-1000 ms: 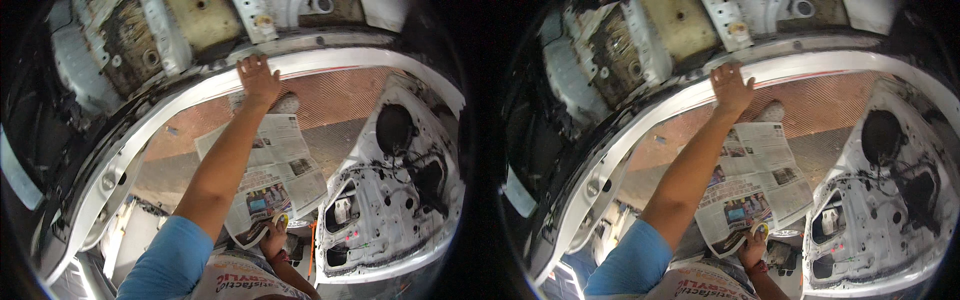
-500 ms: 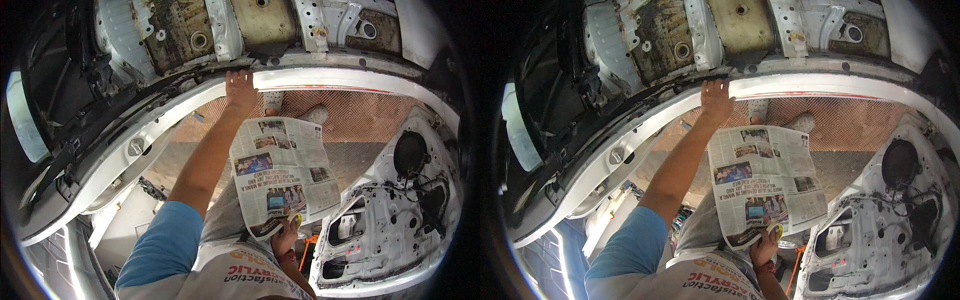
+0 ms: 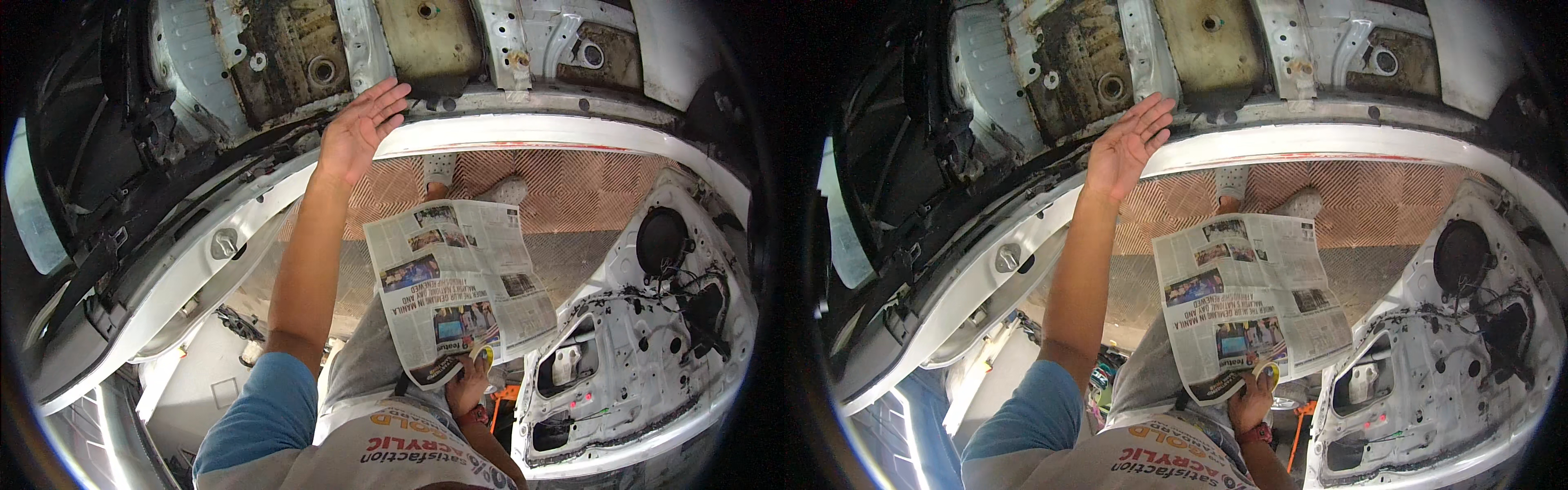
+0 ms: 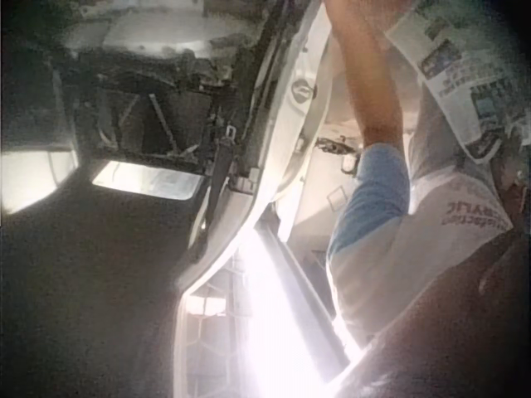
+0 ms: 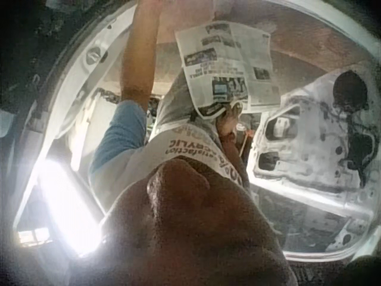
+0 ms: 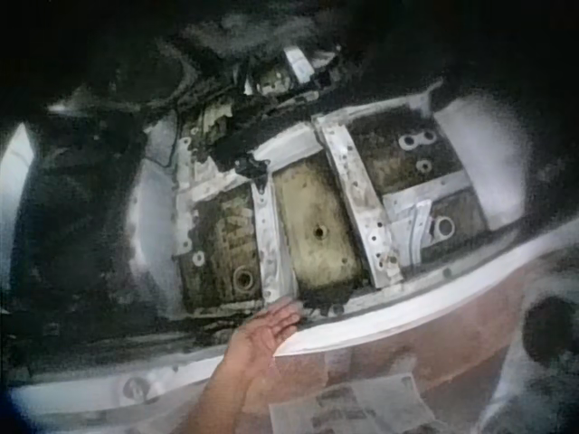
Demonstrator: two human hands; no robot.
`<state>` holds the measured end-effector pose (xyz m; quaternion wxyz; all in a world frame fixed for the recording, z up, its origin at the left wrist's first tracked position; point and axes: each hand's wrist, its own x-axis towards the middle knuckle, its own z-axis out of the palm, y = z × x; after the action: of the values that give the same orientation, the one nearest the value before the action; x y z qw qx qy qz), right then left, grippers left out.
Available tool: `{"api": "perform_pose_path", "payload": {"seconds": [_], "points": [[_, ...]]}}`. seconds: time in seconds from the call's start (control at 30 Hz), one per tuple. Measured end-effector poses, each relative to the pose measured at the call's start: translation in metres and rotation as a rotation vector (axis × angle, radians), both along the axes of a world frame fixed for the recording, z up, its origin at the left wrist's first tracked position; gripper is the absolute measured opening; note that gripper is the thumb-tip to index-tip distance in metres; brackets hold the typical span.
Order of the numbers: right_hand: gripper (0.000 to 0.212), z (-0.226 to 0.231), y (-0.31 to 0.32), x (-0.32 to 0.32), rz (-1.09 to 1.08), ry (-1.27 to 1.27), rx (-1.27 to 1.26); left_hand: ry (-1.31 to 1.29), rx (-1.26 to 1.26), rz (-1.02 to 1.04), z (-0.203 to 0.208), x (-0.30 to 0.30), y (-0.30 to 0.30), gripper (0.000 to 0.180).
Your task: The person gathers newspapers and masking tape from a cluttered workbench, walks to a white sedan with its roof interior exposed, and tapes the newspapers over the roof opening. The person smooths the paper and secures it with multiple strips of tape along the roof edges.
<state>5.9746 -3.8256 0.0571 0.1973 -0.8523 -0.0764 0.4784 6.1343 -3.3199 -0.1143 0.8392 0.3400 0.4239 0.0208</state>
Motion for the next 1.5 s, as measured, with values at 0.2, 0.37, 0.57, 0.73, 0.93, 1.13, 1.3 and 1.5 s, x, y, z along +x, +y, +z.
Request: {"api": "perform_pose_path", "payload": {"seconds": [0.2,0.37,0.57,0.73,0.93,1.13,1.3,1.5], "points": [[0.030,0.000,0.000,-0.004,0.039,-0.019,-0.005,0.021,0.015,0.016,0.005,0.004,-0.007,0.058],[0.031,0.001,0.002,-0.005,0.015,0.007,0.001,0.032,0.053,0.017,-0.009,-0.001,-0.010,0.055],[0.029,0.000,0.003,-0.007,-0.015,0.008,0.022,0.054,0.060,0.062,-0.025,-0.006,-0.016,0.049],[0.032,0.000,0.000,-0.012,-0.027,0.006,0.028,0.120,0.155,0.027,-0.040,-0.008,-0.026,0.044],[0.033,-0.003,-0.005,-0.019,-0.009,0.006,-0.004,0.412,0.636,-0.534,-0.071,-0.003,-0.041,0.043],[0.033,-0.006,-0.008,-0.022,0.004,-0.074,0.036,0.701,0.798,-1.262,-0.108,0.043,-0.094,0.071],[0.034,-0.004,-0.004,-0.023,-0.022,-0.030,0.005,0.742,0.755,-1.335,-0.108,0.071,-0.111,0.077],[0.032,-0.004,-0.005,-0.020,0.003,-0.061,0.014,0.772,0.843,-1.400,-0.120,0.073,-0.116,0.080]]}}
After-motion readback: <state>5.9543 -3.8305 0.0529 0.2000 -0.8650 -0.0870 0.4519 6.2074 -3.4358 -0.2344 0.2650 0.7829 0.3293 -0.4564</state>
